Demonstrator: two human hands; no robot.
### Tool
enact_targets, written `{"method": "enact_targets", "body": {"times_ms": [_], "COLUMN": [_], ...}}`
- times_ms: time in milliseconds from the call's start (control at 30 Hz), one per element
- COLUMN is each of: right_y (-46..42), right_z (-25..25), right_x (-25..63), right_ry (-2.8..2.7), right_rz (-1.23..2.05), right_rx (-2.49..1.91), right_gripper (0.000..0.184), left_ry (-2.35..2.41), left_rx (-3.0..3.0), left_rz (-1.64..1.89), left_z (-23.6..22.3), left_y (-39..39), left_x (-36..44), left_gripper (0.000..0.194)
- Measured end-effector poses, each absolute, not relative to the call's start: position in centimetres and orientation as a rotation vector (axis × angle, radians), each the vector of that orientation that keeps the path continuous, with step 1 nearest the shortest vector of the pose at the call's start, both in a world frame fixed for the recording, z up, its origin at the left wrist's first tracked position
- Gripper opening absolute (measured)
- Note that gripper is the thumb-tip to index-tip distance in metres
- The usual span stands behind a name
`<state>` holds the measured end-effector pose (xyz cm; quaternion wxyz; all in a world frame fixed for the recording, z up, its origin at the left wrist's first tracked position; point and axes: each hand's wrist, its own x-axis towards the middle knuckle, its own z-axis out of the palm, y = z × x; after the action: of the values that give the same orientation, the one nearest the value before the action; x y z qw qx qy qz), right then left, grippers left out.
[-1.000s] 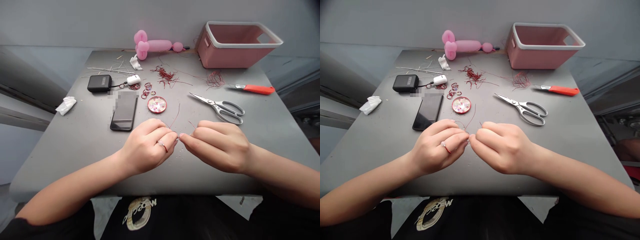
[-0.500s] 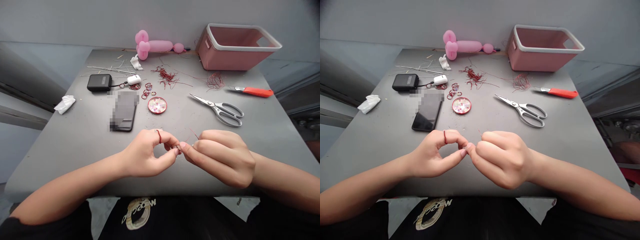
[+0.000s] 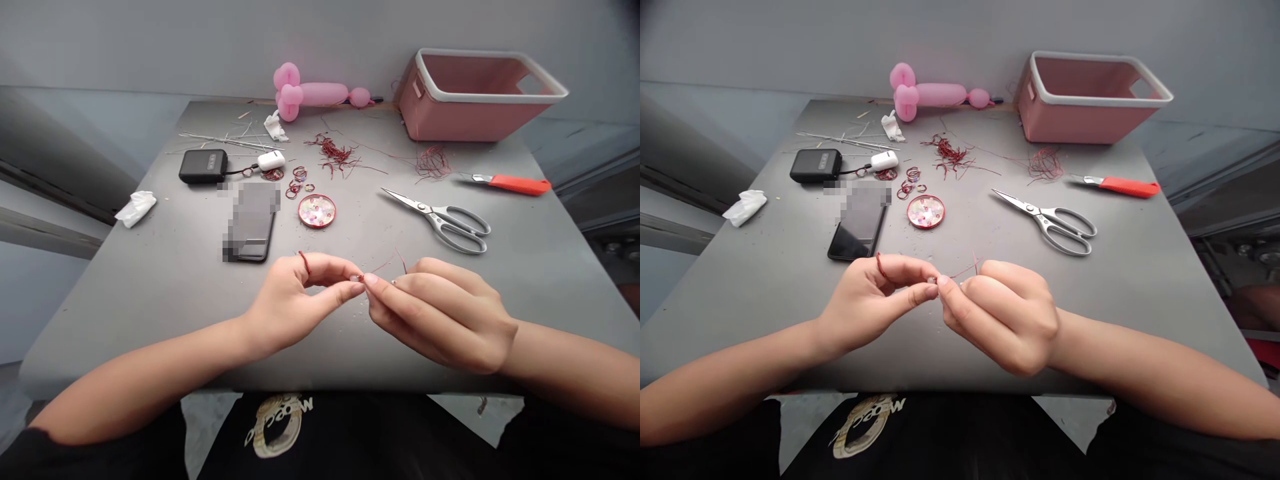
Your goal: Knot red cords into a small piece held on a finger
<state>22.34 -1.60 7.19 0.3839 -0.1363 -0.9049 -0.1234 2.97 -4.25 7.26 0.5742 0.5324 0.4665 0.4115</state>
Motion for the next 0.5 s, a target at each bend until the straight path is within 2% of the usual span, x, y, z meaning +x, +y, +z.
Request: {"method": "enact_targets", "body": {"times_ms": [167,500], "right_y": [-1.21,-1.04], "right_z": [6.95,7.42], "right_x": [22.41,22.22], "right_ry": [-2.289,-2.339], "right_rz": [-0.331,-0.325], "right_rx": [-0.297,-0.223], "right_gripper": [0.02,0.021], "left_ry": [1.004,0.902], "left_rx": [0.937,0.743], "left_rz": [0.942,1.017], "left_z": [7.07,6.37], "left_y": [-4.18,-4.24], "left_x": [3.15,3.44], "left_gripper": [0.012,0.012]}}
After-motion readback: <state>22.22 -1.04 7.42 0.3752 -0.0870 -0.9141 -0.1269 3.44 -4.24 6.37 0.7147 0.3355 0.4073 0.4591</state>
